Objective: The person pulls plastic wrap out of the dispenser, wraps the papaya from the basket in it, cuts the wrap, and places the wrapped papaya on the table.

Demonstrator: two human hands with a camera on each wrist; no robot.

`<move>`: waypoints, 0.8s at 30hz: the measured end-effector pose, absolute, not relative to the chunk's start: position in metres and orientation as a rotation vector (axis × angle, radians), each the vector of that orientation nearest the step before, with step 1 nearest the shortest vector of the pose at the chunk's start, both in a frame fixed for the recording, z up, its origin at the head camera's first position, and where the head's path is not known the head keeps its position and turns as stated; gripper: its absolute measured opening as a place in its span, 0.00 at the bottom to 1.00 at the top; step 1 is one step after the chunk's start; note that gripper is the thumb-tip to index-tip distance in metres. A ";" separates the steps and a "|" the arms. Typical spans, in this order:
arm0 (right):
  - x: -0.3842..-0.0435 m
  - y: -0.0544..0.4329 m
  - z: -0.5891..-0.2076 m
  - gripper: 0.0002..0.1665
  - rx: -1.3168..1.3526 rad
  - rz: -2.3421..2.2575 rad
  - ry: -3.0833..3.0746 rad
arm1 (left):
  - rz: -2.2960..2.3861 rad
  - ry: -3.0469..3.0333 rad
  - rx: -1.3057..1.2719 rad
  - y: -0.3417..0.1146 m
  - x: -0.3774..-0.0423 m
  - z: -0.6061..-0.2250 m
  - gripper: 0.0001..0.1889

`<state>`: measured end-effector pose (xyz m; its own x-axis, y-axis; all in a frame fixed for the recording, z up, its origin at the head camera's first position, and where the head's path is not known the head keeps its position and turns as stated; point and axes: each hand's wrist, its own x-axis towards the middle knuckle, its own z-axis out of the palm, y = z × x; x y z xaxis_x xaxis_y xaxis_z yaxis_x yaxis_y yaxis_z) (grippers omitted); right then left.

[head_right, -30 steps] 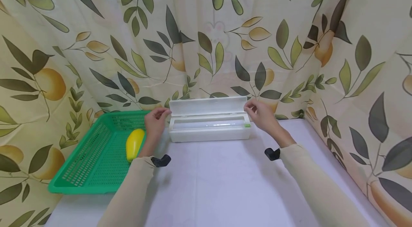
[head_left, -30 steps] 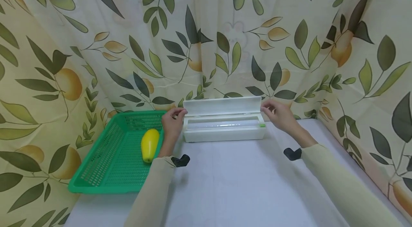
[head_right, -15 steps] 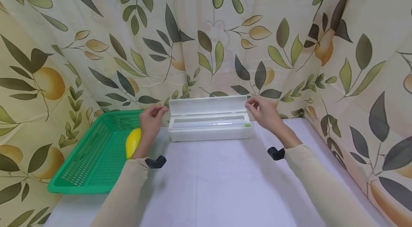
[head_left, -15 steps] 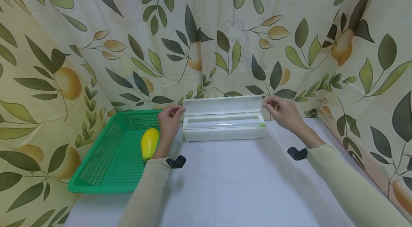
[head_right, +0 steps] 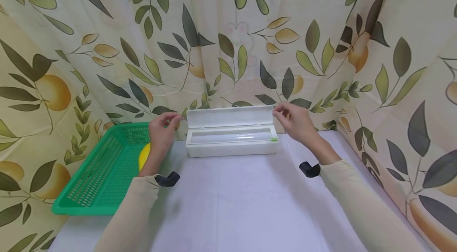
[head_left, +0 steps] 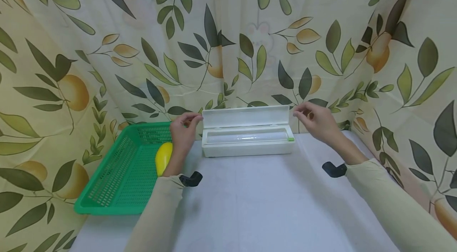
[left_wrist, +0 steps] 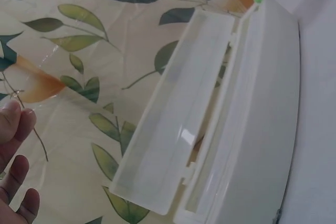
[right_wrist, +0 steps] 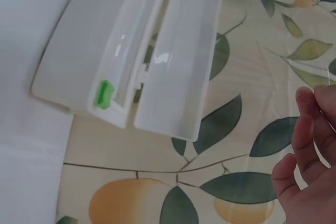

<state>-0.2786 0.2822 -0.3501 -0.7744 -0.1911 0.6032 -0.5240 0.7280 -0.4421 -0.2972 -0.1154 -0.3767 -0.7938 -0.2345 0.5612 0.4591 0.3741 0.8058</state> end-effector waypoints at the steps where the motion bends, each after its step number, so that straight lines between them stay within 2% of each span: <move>1: -0.278 0.282 -0.349 0.05 0.544 0.829 -2.396 | -1.461 -2.019 -0.199 -0.116 -0.297 -0.376 0.07; 24: -0.259 0.281 -0.331 0.04 0.557 0.764 -2.354 | -1.499 -1.921 -0.312 -0.119 -0.280 -0.357 0.06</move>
